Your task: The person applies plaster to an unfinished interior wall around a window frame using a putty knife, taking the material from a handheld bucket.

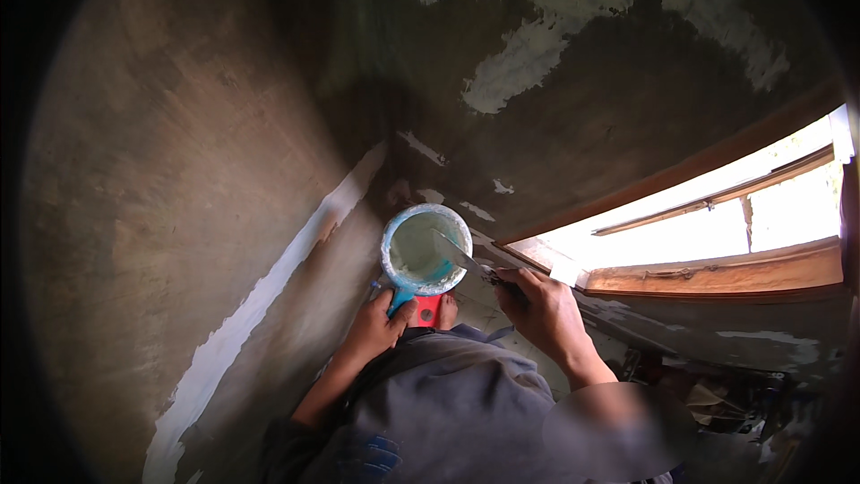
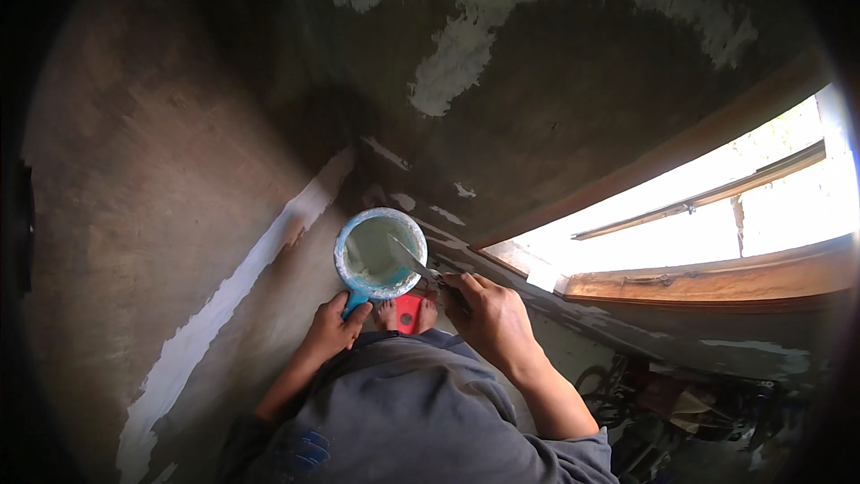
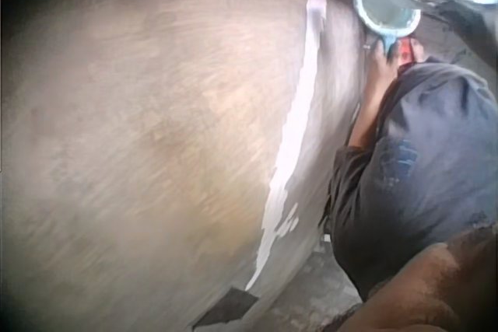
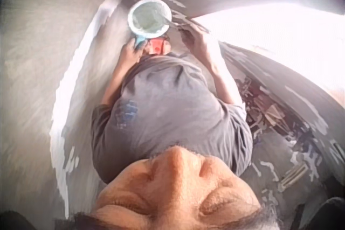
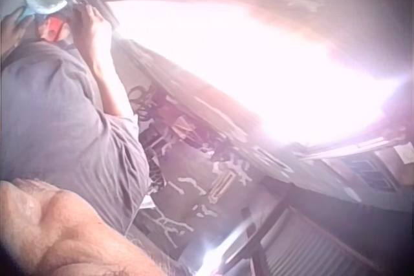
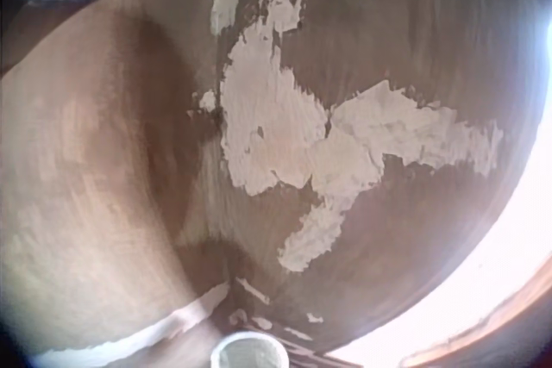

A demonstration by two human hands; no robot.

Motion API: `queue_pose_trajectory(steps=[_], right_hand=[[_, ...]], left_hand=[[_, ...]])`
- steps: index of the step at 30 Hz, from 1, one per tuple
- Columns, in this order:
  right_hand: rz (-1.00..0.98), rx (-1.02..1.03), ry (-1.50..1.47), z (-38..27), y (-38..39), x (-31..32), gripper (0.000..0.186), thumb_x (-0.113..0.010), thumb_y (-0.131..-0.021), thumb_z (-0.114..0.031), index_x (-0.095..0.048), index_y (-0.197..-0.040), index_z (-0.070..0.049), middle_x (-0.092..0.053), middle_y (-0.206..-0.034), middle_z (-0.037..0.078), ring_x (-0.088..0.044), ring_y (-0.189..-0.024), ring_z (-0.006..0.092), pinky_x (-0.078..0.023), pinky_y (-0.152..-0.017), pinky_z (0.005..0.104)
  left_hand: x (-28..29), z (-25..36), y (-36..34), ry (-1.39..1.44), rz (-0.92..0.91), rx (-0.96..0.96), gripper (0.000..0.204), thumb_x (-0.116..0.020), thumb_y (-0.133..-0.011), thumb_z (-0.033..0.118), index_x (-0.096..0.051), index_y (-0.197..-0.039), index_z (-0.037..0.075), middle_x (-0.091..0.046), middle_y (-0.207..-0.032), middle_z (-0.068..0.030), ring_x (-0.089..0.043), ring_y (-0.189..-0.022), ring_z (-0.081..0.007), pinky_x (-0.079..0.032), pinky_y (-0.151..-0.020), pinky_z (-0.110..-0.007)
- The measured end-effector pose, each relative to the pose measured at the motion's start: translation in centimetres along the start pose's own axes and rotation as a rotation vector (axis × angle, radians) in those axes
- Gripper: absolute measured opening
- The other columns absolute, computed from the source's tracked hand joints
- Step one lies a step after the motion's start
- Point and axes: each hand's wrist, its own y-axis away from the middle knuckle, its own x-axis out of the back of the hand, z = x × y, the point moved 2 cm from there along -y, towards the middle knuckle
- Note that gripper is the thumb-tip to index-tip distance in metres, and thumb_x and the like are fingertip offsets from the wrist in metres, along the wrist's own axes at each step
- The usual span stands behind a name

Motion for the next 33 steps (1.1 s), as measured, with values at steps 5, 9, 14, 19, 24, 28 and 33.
queue_pose_trajectory(steps=[5, 9, 14, 19, 24, 28, 33], right_hand=[[0.004, 0.182, 0.115, 0.0, -2.1, -2.3, 0.017, -0.069, -0.087, -0.016, -0.065, -0.096, -0.002, -0.066, -0.084, 0.018, -0.068, -0.081, 0.0367, -0.056, -0.069, 0.0466], [-0.003, 0.263, 0.198, -0.3, -3.6, -2.9, 0.013, -0.067, -0.087, -0.014, -0.064, -0.091, -0.002, -0.066, -0.081, 0.017, -0.068, -0.077, 0.0369, -0.056, -0.067, 0.0464], [-0.081, 0.306, 0.118, -0.6, -4.2, -3.9, 0.010, -0.066, -0.086, -0.011, -0.063, -0.089, -0.002, -0.067, -0.080, 0.017, -0.069, -0.074, 0.0376, -0.055, -0.064, 0.0475], [-0.071, 0.237, 0.034, -0.7, -4.7, -3.2, 0.011, -0.070, -0.086, -0.011, -0.070, -0.091, -0.001, -0.071, -0.080, 0.017, -0.072, -0.072, 0.0336, -0.057, -0.065, 0.0423], [-0.092, 0.091, -0.150, 1.3, -5.0, -2.6, 0.014, -0.072, -0.090, -0.012, -0.072, -0.097, 0.001, -0.075, -0.084, 0.016, -0.076, -0.078, 0.0258, -0.059, -0.069, 0.0359], [-0.059, -0.018, -0.321, 2.6, -4.6, -2.3, 0.016, -0.072, -0.091, -0.012, -0.074, -0.101, 0.000, -0.074, -0.084, 0.015, -0.073, -0.077, 0.0174, -0.057, -0.071, 0.0316], [-0.075, -0.219, -0.554, 6.1, -3.1, -2.9, 0.022, -0.069, -0.094, -0.019, -0.073, -0.101, 0.002, -0.070, -0.073, 0.006, -0.062, -0.068, 0.0100, -0.050, -0.064, 0.0287]], left_hand=[[-0.6, -0.2, -0.3, -0.033, 0.027, -0.105, 0.032, -0.067, -0.101, 0.033, -0.056, -0.092, 0.004, -0.059, -0.056, -0.0027, -0.057, -0.044, -0.0109, -0.044, -0.042, -0.029], [-0.6, 0.1, -0.1, -0.052, 0.027, -0.155, 0.034, -0.068, -0.100, 0.035, -0.056, -0.091, 0.004, -0.059, -0.056, -0.0038, -0.058, -0.044, -0.0119, -0.045, -0.042, -0.029], [-0.8, 0.2, -0.1, -0.144, 0.041, -0.250, 0.039, -0.069, -0.098, 0.040, -0.057, -0.091, 0.003, -0.061, -0.058, -0.0094, -0.062, -0.048, -0.0186, -0.048, -0.048, -0.034], [-1.1, 0.2, -0.2, -0.240, 0.029, -0.255, 0.044, -0.070, -0.097, 0.043, -0.059, -0.089, 0.000, -0.063, -0.066, -0.0169, -0.067, -0.059, -0.0317, -0.050, -0.056, -0.041], [-0.9, 0.2, -0.1, -0.210, 0.023, -0.258, 0.042, -0.070, -0.097, 0.040, -0.060, -0.090, 0.000, -0.063, -0.066, -0.0170, -0.067, -0.059, -0.0317, -0.049, -0.055, -0.040], [-1.1, 0.4, -0.2, -0.167, 0.045, -0.278, 0.035, -0.071, -0.098, 0.035, -0.062, -0.093, 0.001, -0.063, -0.062, -0.0125, -0.063, -0.049, -0.0232, -0.048, -0.049, -0.036], [-1.4, 0.3, -0.3, -0.068, 0.032, -0.171, 0.028, -0.069, -0.100, 0.030, -0.061, -0.095, 0.003, -0.061, -0.057, -0.0044, -0.057, -0.043, -0.0116, -0.044, -0.042, -0.030]])
